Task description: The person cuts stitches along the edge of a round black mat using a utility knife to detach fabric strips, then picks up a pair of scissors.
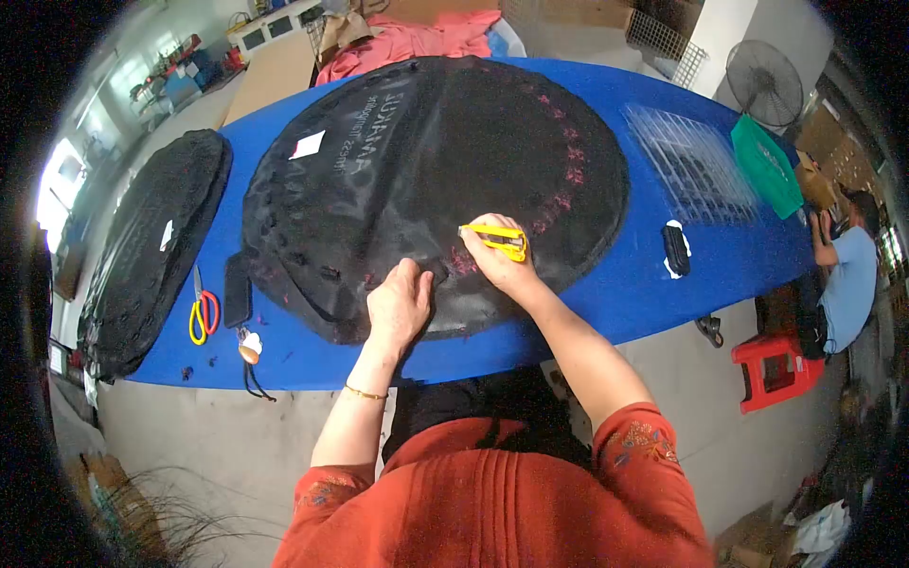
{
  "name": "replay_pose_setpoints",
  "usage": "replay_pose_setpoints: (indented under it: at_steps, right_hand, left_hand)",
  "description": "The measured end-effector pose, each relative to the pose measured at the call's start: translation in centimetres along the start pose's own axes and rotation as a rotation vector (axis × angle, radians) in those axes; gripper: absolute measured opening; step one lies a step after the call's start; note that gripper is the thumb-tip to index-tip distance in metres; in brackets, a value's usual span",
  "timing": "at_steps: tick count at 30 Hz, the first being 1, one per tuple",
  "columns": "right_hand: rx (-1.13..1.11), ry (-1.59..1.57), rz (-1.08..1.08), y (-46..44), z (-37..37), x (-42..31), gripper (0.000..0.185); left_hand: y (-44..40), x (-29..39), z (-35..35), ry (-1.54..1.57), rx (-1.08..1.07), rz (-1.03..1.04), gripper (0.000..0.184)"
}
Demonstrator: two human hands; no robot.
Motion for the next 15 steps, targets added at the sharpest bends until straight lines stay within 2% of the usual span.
replay_pose_setpoints:
  at_steps: [6, 12, 15]
  right_hand:
    - [-0.047, 0.006, 0.018, 0.11, 0.25, 0.18, 0.013]
    - [0.005, -0.017, 0.001, -0.07, -0.07, -0.37, 0.015]
    - [-0.02, -0.027, 0.079, 0.03, -0.08, -0.28, 0.015]
  left_hand:
    - [0.12, -0.14, 0.15, 0.02, 0.022, 0.014, 0.023]
    - [0.07, -0.26, 0.46, 0.017, 0.043, 0.03, 0.024]
    - [0.1, -0.31, 0.66, 0.011, 0.026, 0.035, 0.024]
Point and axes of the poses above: each hand's wrist, its own y-axis away from the middle knuckle, its own z-axis out of the palm, x = y × z, the point moved 5 cm from there along -y, towards the middle knuckle, and after that the axes turned 8 degrees about -z, right-handed, at the moved point
